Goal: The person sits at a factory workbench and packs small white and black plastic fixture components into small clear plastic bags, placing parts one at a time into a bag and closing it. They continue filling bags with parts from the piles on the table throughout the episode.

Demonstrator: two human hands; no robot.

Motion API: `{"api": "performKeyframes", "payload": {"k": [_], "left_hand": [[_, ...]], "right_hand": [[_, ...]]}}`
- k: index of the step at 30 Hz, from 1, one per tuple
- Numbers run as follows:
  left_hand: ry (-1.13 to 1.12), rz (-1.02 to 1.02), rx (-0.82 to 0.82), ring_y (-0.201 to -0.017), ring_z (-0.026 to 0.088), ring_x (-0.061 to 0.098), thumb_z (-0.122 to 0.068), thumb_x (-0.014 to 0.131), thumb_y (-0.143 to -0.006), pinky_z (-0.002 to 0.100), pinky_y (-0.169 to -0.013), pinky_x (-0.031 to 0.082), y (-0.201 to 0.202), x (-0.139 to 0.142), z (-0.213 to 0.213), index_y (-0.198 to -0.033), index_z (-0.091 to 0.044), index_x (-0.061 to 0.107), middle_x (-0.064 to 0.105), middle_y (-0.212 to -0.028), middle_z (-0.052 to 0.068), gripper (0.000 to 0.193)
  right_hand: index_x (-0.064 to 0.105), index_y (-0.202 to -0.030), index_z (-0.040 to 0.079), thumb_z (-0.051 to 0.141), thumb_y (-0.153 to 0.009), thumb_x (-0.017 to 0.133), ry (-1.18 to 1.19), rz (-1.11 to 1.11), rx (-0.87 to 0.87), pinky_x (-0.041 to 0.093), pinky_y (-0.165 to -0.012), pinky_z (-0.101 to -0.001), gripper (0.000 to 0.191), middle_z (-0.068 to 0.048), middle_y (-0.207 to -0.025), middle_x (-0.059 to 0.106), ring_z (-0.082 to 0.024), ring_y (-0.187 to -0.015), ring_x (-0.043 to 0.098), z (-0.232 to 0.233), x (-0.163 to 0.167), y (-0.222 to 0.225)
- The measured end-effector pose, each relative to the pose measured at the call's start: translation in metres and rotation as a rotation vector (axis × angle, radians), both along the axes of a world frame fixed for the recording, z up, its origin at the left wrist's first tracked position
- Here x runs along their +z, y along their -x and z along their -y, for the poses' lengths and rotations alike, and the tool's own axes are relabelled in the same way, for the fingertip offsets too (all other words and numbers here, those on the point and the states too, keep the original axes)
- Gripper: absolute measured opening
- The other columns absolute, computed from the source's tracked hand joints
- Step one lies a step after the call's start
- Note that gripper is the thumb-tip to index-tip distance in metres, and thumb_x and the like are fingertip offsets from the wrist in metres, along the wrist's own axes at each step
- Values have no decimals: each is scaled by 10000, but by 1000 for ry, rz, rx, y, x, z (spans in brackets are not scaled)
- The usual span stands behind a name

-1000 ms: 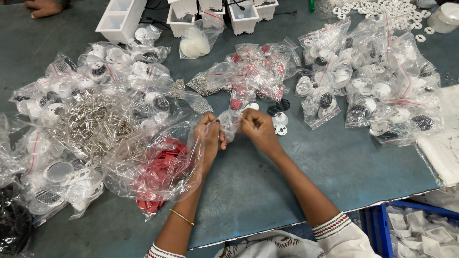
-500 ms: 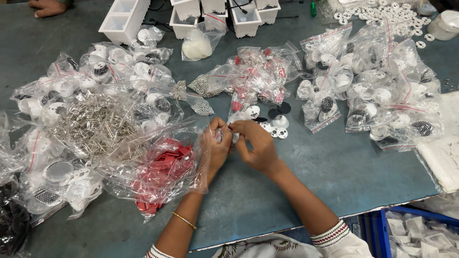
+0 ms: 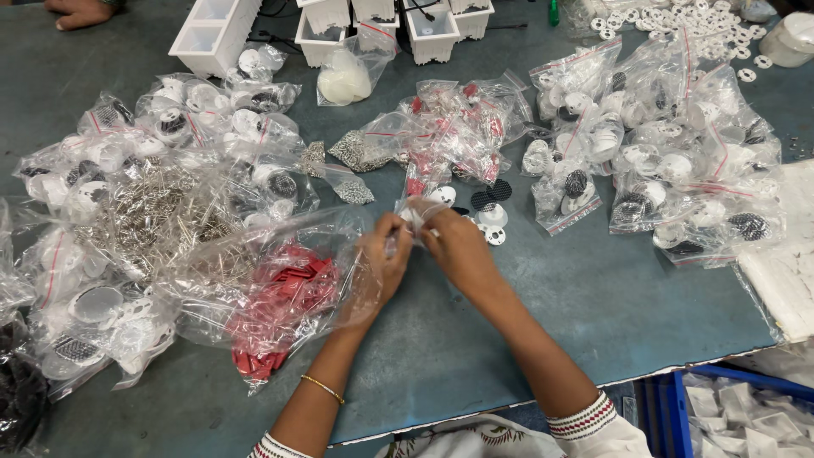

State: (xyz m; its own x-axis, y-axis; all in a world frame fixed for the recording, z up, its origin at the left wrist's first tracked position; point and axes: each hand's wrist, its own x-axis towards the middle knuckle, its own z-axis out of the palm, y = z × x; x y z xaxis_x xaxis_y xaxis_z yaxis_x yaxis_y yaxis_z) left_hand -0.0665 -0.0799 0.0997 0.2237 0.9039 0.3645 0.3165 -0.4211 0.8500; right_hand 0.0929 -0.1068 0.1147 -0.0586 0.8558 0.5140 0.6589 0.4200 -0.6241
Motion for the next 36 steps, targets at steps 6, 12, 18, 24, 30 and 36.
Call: {"api": "performKeyframes", "payload": {"k": [6,12,18,24,30,36], "left_hand": [[247,27,239,-563,200,657,-271,546,-1046,359,-532,500,9,-22,-18,-1042,-54,615,655,-704,126,228],[664,635,-210,-502,129,627,-448,510,-963,251,-328,417,14,-43,-50,-1304,-93,562,702,-921,93,495],[853,828,-500,-523,71,579,-685,421,-973,173,-345,351,13,-24,-28,-1335,-39,574,754,-1106,224,756],[821,849,-468,-561,74,588,-600,498,-1007,192,-377,380,12,-14,-28,-1313,-13,585,741,-1103,222,667],[755,773,-344,-570,91,611,-528,548,-990,199,-370,399,13,-12,-30,-1247,30,614,760,-1036,178,619],[623,587,-177,-618,124,665,-511,576,-972,216,-412,460,19,-3,-27,-1333,12,566,739,-1023,160,636]], "right_hand": [[621,-1355,58,144,-905,761,26,-163,-126,587,-770,-285,479,-106,-1298,714,-166,-885,744,-5,18,-14],[660,-1356,27,168,-990,713,29,-501,-22,599,-854,-282,396,-105,-1313,712,-128,-1037,701,-7,19,-27],[641,-1358,-17,156,-1036,653,45,-656,259,561,-1003,-301,366,-107,-1394,660,-171,-1175,688,-12,7,-28],[667,-1326,0,166,-1048,602,162,-738,197,607,-819,-290,331,-101,-1135,748,-142,-983,744,-24,-3,-37],[701,-1298,-46,85,-1051,504,156,-775,128,563,-780,-281,342,-139,-1081,769,-159,-878,713,-34,-20,-48],[661,-1134,-42,105,-1067,388,135,-940,136,599,-854,-326,318,-172,-1087,767,-197,-907,752,-45,-38,-53]]}}
